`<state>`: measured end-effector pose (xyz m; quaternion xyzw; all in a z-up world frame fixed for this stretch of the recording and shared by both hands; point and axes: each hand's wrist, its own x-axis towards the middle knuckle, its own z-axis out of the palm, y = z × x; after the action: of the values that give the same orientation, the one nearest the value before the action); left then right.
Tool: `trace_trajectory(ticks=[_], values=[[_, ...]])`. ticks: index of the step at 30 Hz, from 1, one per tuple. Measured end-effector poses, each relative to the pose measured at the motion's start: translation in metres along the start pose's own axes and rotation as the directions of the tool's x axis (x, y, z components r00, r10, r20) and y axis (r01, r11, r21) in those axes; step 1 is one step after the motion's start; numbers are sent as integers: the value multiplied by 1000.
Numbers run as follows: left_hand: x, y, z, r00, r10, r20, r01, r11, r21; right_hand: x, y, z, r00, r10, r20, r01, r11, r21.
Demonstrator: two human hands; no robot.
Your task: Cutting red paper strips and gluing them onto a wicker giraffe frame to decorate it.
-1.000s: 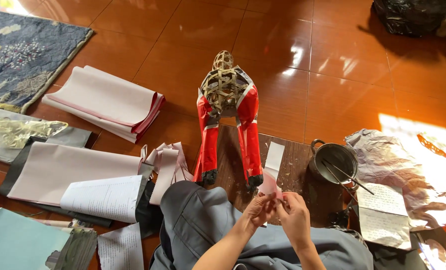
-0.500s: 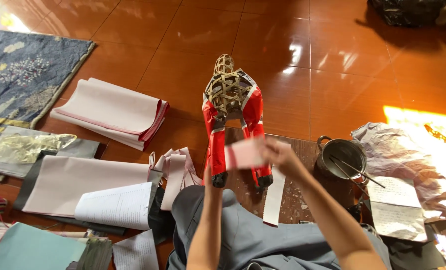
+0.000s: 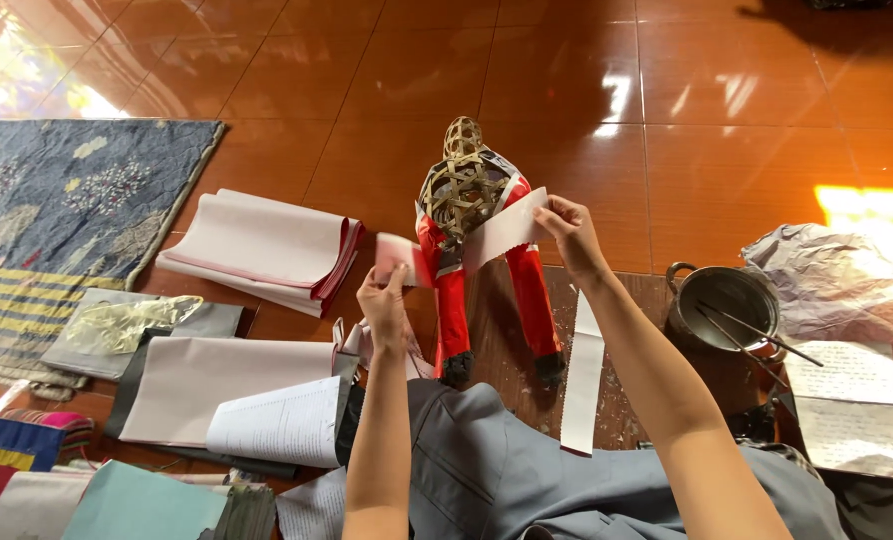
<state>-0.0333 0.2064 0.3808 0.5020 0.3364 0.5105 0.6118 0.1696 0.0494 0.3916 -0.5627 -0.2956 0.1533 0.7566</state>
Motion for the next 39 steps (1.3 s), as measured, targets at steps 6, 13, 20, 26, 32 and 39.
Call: trace_trajectory(ticks=[6, 13, 20, 26, 32, 39], values=[[12, -23, 14, 961, 107, 255, -234, 807, 543, 2, 33, 15, 997, 24, 74, -27, 999, 32], [18, -40, 33, 833, 322, 450, -553, 525, 647, -6, 28, 25, 988, 92, 123, -94, 995, 12], [19, -40, 31, 455, 377, 807, -889, 137, 437, -22, -1, 28, 978, 195, -74, -200, 978, -63], [47, -92, 59, 117, 561, 819, -844, -378, 380, -13, 55, 4, 958, 222, -179, -246, 962, -122], [38, -99, 70, 134, 627, 767, -811, -375, 449, -7, 57, 11, 966, 193, -172, -219, 964, -151], [10, -69, 34, 328, 598, 731, -928, 57, 369, 22, -2, 66, 989, 110, 101, -73, 944, -321]])
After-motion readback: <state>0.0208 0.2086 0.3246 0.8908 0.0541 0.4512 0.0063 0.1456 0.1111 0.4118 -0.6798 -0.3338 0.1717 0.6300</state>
